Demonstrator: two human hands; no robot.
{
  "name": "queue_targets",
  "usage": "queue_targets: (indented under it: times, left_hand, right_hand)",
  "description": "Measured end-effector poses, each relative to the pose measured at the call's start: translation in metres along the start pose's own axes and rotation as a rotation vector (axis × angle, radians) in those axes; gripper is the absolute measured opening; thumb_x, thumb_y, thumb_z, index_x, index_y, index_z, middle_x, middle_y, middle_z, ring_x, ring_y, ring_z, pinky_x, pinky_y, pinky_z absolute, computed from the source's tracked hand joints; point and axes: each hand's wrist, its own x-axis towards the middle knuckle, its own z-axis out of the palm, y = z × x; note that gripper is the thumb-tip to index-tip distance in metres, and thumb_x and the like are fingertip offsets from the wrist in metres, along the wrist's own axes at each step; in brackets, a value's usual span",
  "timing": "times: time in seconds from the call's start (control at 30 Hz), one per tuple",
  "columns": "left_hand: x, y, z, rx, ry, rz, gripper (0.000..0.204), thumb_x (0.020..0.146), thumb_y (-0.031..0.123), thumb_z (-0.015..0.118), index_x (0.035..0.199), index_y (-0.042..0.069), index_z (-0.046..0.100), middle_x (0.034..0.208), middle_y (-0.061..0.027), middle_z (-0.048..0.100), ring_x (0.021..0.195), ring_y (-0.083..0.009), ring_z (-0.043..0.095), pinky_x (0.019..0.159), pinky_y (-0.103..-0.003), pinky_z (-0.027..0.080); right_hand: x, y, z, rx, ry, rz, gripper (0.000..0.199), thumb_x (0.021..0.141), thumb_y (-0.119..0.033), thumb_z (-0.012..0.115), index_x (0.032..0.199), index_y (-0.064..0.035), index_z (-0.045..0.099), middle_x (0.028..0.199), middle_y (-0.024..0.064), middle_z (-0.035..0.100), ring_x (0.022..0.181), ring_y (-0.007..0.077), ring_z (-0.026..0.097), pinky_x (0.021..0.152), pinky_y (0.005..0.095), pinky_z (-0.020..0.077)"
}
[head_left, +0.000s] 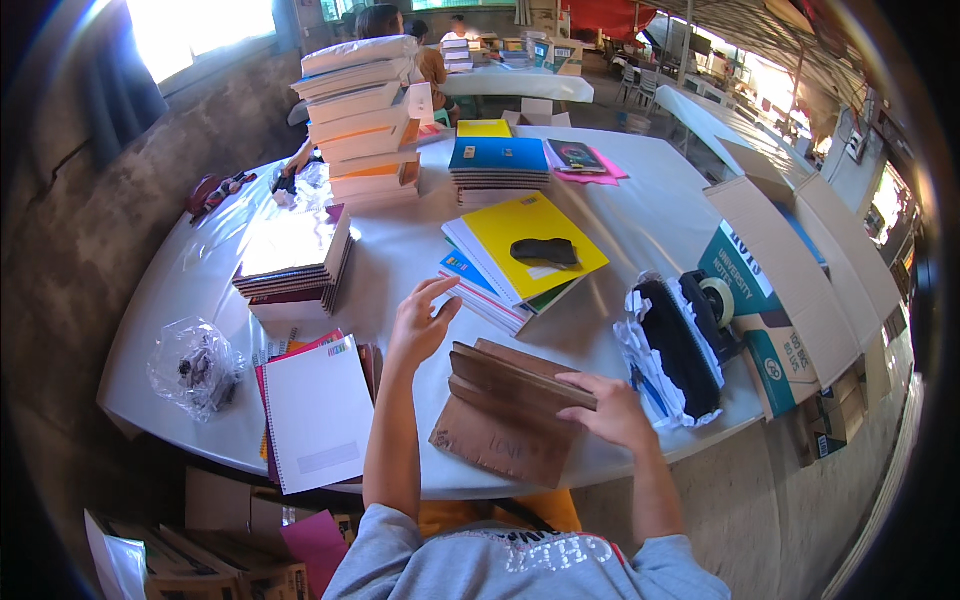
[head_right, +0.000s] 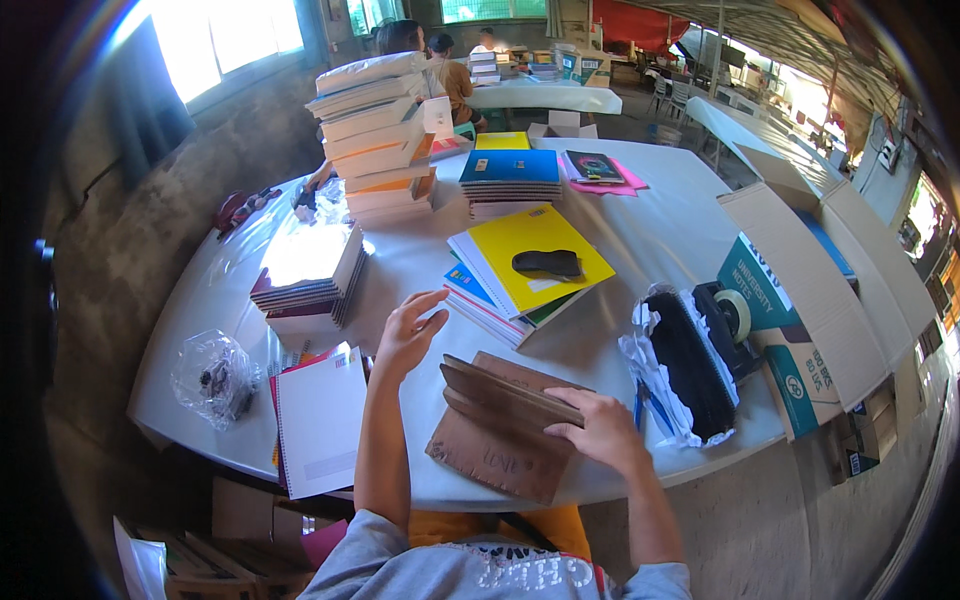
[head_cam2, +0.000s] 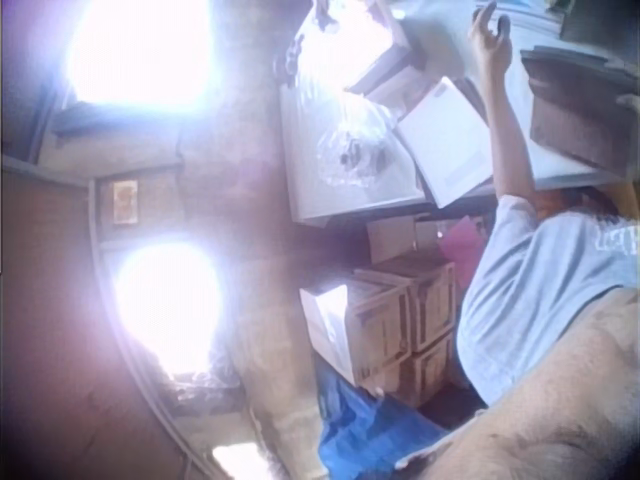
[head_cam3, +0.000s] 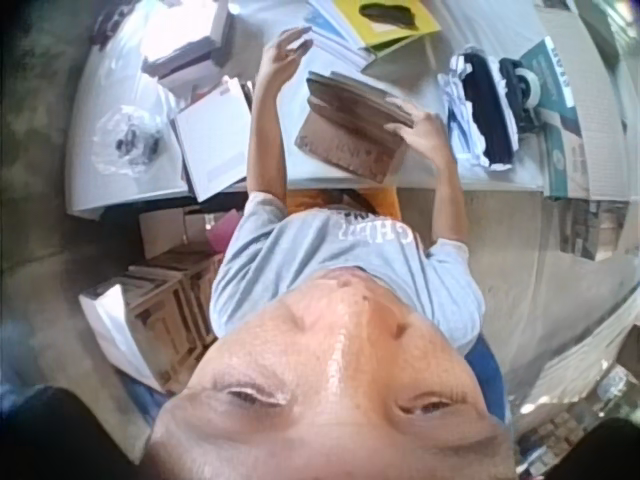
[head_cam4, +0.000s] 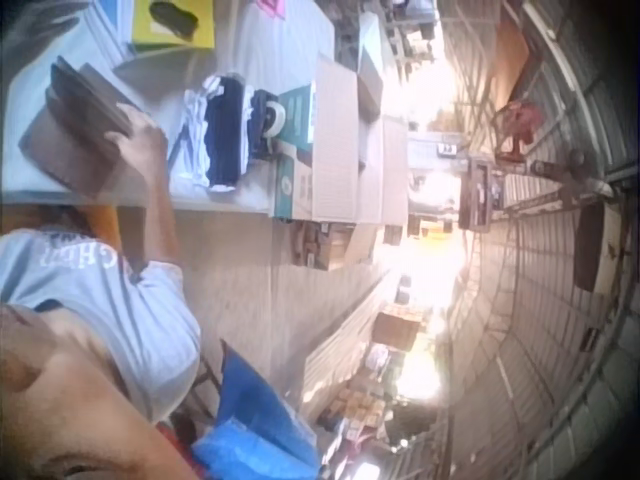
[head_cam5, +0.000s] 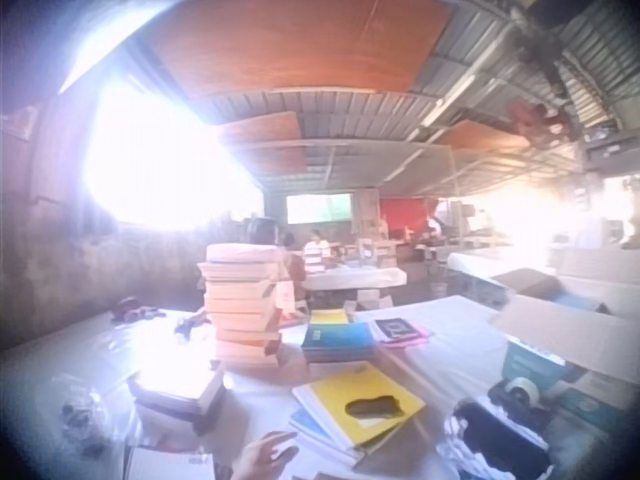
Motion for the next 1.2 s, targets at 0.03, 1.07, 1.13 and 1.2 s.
queue_targets:
  times: [0.03,1.07,1.13,1.2]
  left_hand:
    - [0.010,-0.002,0.001,0.021,-0.035,-0.011,0.031,0.085,0.020,0.063,0.114,0.010,0.063,0.120,-0.0112,0.057,0.107,-0.0286,0.056,0.087,-0.038,0.048]
    - [0.079,-0.054,0.092,0.634,-0.290,-0.030,0.116,0.046,0.082,0.061,0.141,0.022,0.034,0.145,-0.0064,0.031,0.139,-0.0377,0.006,0.094,-0.076,0.000]
    - [0.078,-0.059,0.093,0.606,-0.279,-0.020,0.114,0.046,0.082,0.061,0.140,0.022,0.035,0.145,-0.0058,0.032,0.139,-0.0370,0.008,0.094,-0.077,0.000]
    - [0.075,-0.063,0.093,0.563,-0.268,-0.007,0.111,0.049,0.081,0.060,0.140,0.022,0.036,0.146,-0.0043,0.031,0.139,-0.0358,0.009,0.092,-0.079,0.000]
  right_hand:
    - [0.006,0.002,-0.012,0.091,-0.088,0.025,0.043,0.073,-0.017,0.073,0.115,-0.0158,0.062,0.094,0.0087,0.067,0.089,0.0235,0.065,0.075,0.0333,0.0503]
    - [0.334,0.210,-0.046,0.089,0.135,0.415,0.028,0.068,-0.021,0.078,0.082,0.0000,0.066,0.072,0.0086,0.066,0.066,0.0176,0.062,0.060,0.0330,0.0462]
    - [0.331,0.197,-0.044,-0.152,0.199,0.379,0.028,0.068,-0.021,0.078,0.085,-0.0025,0.066,0.078,0.0118,0.067,0.072,0.0231,0.064,0.063,0.0358,0.0479]
    - [0.322,0.177,-0.037,-0.358,0.319,0.345,0.029,0.068,-0.022,0.078,0.088,-0.0053,0.066,0.085,0.0139,0.067,0.078,0.0279,0.065,0.067,0.0386,0.0491]
